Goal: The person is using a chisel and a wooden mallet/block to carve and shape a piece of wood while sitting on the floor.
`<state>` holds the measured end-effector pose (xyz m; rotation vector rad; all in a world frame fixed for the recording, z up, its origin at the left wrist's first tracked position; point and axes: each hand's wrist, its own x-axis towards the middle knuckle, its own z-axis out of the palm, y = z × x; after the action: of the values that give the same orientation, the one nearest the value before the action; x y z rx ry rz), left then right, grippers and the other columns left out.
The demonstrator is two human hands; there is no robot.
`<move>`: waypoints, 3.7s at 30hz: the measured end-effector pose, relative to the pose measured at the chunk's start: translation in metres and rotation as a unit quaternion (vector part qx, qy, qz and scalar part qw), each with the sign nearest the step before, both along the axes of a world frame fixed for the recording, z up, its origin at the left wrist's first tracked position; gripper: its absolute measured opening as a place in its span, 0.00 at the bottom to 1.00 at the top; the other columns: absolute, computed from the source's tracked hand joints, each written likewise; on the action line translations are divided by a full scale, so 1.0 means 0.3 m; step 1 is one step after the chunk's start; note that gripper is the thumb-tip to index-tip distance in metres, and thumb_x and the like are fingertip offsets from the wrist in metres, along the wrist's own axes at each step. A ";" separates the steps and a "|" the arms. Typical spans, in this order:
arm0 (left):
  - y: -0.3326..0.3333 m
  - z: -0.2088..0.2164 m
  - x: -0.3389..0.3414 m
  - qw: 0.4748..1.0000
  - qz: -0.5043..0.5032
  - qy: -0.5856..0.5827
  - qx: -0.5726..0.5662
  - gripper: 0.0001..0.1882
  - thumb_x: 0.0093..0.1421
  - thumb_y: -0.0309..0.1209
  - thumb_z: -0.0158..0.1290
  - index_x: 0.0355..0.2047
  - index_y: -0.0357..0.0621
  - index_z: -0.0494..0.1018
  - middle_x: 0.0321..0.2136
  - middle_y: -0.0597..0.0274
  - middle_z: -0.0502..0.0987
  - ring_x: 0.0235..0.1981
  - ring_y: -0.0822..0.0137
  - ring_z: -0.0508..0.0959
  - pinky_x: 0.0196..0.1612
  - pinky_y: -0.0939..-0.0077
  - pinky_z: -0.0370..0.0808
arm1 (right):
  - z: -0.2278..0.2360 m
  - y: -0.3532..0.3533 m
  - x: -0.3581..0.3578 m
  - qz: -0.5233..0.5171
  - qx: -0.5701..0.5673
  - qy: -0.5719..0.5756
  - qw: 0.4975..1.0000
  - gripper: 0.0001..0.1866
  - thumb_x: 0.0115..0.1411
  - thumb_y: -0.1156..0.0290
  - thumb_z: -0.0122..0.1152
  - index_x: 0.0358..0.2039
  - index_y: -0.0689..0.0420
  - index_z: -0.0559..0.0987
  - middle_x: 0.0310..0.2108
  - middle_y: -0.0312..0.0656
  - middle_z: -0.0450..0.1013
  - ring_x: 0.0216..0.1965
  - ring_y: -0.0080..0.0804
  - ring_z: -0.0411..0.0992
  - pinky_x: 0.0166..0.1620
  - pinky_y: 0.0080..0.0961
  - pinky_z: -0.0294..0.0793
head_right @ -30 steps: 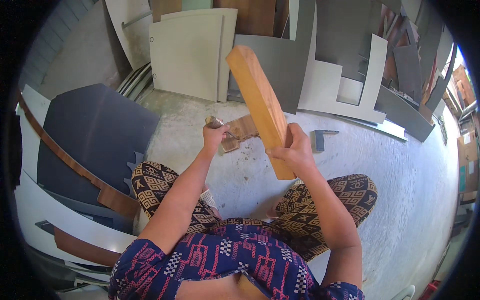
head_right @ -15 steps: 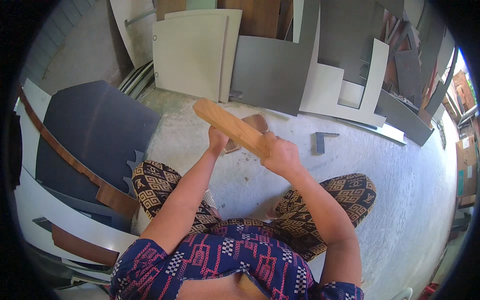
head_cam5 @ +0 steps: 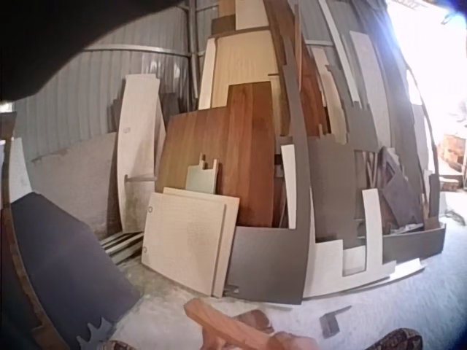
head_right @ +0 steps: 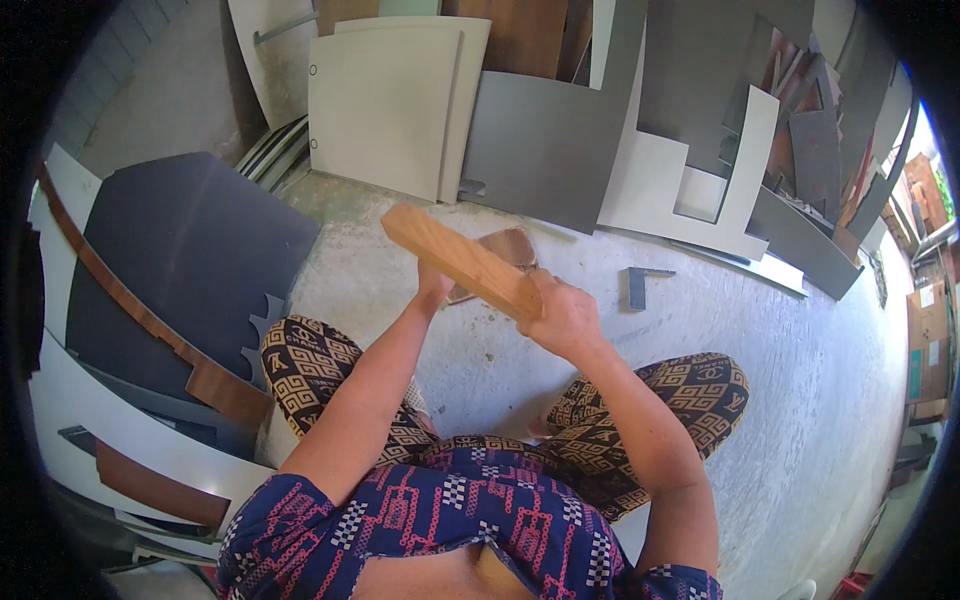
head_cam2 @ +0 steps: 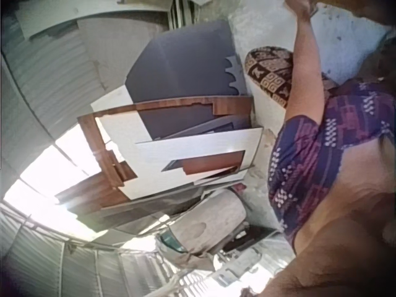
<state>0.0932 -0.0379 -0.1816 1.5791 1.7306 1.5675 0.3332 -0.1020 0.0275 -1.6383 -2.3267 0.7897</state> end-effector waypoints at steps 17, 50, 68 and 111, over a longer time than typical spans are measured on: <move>0.042 0.001 0.007 0.937 0.025 -0.278 -0.208 0.11 0.44 0.27 0.62 0.27 0.36 0.74 0.26 0.57 0.78 0.24 0.68 0.76 0.27 0.71 0.73 | 0.017 0.046 0.100 -0.147 -0.009 0.079 0.986 0.32 0.37 0.62 0.74 0.43 0.61 0.74 0.35 0.53 0.76 0.39 0.49 0.75 0.43 0.37 0.72; 0.020 0.226 0.135 0.944 -0.034 -0.123 -0.304 0.20 0.46 0.30 0.62 0.42 0.46 0.77 0.37 0.58 0.81 0.40 0.63 0.80 0.45 0.71 0.74 | 0.020 -0.024 0.065 -0.084 0.061 0.185 0.977 0.27 0.41 0.64 0.69 0.42 0.58 0.71 0.31 0.52 0.75 0.35 0.53 0.74 0.37 0.39 0.72; 0.039 0.130 0.096 0.969 -0.074 -0.159 -0.174 0.19 0.43 0.30 0.64 0.37 0.36 0.77 0.33 0.55 0.81 0.35 0.64 0.81 0.41 0.71 0.75 | -0.042 0.027 0.080 -0.093 -0.011 0.120 0.988 0.31 0.40 0.62 0.70 0.44 0.62 0.72 0.32 0.55 0.75 0.36 0.51 0.75 0.40 0.36 0.72; 0.068 0.113 0.123 0.965 -0.030 -0.089 -0.243 0.17 0.50 0.28 0.61 0.39 0.33 0.75 0.36 0.56 0.81 0.37 0.65 0.80 0.40 0.74 0.74 | 0.001 0.009 0.092 -0.130 0.038 0.227 0.964 0.28 0.39 0.61 0.70 0.40 0.58 0.73 0.30 0.52 0.75 0.34 0.50 0.75 0.38 0.40 0.72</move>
<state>0.1302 -0.0176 -0.1476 1.1970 1.7731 1.1004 0.3606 -0.0992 0.0279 -1.4970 -1.7662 0.8922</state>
